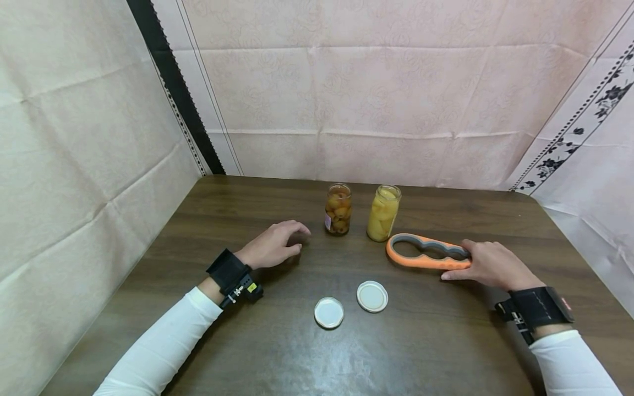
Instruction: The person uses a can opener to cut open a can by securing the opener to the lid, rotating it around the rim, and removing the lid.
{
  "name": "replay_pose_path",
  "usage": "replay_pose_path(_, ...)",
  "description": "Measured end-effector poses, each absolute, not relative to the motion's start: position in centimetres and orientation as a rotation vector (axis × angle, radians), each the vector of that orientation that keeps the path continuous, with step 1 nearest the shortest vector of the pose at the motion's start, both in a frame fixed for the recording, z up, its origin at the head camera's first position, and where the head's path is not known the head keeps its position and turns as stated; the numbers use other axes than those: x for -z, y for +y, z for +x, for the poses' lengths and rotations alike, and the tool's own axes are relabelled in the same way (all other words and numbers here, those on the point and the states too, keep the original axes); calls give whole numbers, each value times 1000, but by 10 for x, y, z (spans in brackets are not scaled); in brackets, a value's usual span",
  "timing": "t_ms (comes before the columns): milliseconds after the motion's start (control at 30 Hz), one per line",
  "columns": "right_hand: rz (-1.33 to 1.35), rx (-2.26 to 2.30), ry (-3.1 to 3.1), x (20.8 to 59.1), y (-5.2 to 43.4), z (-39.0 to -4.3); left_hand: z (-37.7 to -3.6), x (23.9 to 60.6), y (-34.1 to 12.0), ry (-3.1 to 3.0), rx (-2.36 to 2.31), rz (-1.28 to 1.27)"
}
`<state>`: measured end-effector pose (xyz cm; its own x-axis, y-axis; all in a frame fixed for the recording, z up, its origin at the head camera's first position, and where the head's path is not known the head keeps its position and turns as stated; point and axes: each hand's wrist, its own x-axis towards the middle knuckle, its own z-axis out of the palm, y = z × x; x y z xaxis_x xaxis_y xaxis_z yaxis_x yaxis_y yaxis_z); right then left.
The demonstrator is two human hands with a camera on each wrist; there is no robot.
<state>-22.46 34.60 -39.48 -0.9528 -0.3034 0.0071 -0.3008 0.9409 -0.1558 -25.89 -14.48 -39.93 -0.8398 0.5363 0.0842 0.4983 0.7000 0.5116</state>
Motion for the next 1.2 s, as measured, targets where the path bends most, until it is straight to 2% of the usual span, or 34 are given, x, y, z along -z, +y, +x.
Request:
replay_pose_path(267,-482,312,2986,393,347,-227,-260,400,-145,2832,-805,858)
replay_pose_path(533,-601,283,2979,391,346,-228,-261,401,-146,2825,-812,845)
replay_pose_path(1200,-543,319,2971,389,344,-231,-259,398,-146,2833,-795,848)
